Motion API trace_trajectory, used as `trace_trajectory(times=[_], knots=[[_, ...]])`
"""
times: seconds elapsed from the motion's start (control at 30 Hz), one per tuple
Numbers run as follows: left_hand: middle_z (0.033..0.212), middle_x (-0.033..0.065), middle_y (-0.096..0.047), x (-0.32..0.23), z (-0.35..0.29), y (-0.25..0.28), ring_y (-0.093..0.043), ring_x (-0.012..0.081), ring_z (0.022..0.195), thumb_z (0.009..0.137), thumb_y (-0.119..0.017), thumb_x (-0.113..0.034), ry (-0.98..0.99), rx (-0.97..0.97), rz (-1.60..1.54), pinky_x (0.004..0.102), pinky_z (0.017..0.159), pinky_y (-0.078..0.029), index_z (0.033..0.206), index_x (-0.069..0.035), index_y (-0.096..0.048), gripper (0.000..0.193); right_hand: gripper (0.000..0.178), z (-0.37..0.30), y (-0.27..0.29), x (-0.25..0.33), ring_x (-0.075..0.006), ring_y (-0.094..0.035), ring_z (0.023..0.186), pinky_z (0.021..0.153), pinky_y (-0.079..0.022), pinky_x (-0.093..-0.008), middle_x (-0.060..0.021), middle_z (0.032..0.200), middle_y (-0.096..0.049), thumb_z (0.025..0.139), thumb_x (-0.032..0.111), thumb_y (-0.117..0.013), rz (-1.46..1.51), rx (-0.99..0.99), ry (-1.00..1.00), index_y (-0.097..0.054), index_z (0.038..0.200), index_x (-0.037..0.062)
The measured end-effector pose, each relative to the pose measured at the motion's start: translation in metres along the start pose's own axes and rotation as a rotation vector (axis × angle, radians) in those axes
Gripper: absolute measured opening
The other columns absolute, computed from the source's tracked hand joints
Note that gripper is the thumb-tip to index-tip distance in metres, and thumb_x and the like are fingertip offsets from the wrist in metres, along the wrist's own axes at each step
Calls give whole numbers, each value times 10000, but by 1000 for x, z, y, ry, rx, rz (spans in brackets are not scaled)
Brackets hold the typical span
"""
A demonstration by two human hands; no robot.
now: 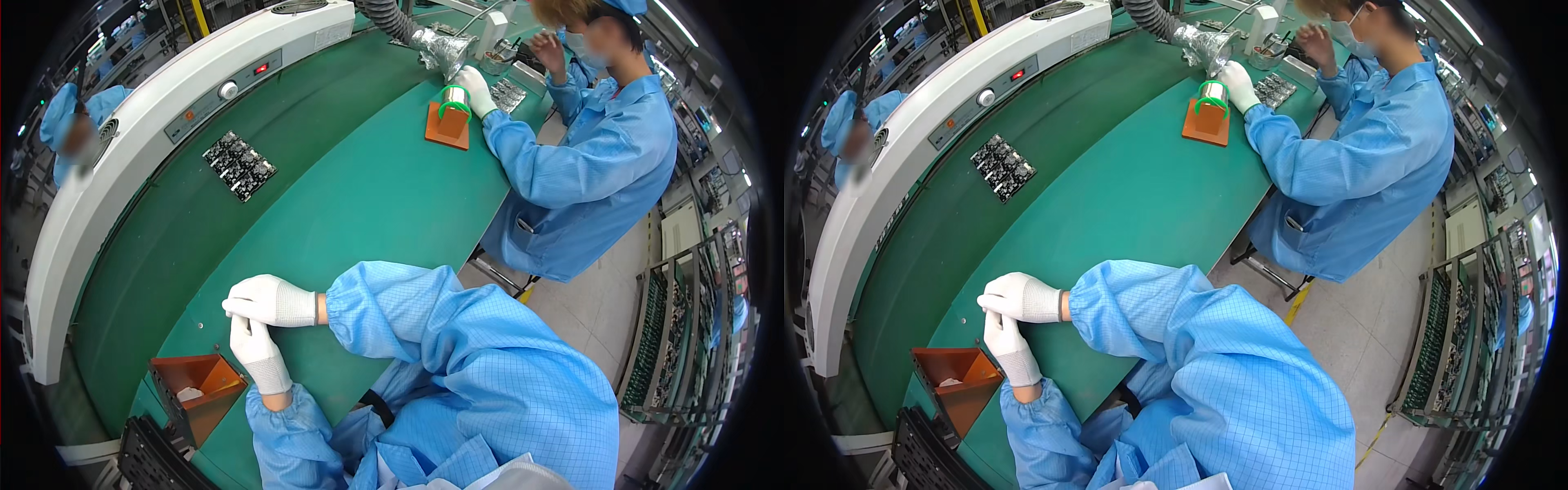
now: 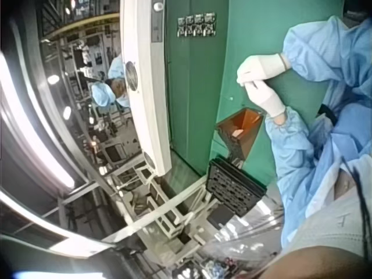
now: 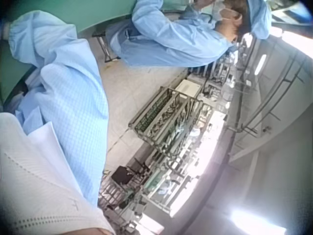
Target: The recorder is seen inspecting, picking, and sorting printed circuit boards from trays at a manual assembly station.
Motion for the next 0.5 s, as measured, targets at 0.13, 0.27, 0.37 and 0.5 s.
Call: trace_trajectory(times=[0.13, 0.27, 0.37, 0.5], knots=[[1080, 176, -693, 3, 1, -3, -651, 220, 1005, 1062, -511, -153, -5, -41, -5, 337, 900, -500, 1218, 116, -613, 328, 344, 0, 0, -1, -353, -667, 806, 782, -532, -450, -157, 838, -685, 1021, 310, -541, 6, 11, -15, -695, 871, 41], [1064, 165, -695, 2, 0, -1, -652, 217, 991, 1061, -511, -149, -17, -41, 37, 336, 895, -502, 1208, 108, -623, 316, 297, 0, -1, -4, -342, -663, 789, 756, -535, -447, -146, 828, -673, 1013, 287, -553, -15, 4, 28, -689, 891, 53], [1120, 171, -687, 1, 0, 1, -645, 216, 1039, 1073, -503, -166, -1, 2, 56, 326, 921, -493, 1249, 118, -599, 348, 233, 0, -3, -6, -330, -650, 759, 711, -534, -442, -128, 810, -650, 1001, 254, -569, -108, -22, 150, -676, 914, 66], [1061, 166, -695, 3, 0, -1, -654, 213, 986, 1058, -518, -141, -14, -48, 17, 331, 886, -503, 1208, 105, -624, 308, 189, -2, -4, -10, -321, -641, 744, 679, -531, -438, -118, 804, -635, 992, 231, -579, -110, -32, 181, -664, 936, 72]])
Point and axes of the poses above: each hand's wrist, its own z-axis towards the middle knuckle, its own y-axis out of the back of the hand, x = y × z, the point moved 1 cm from there along z, towards the middle knuckle
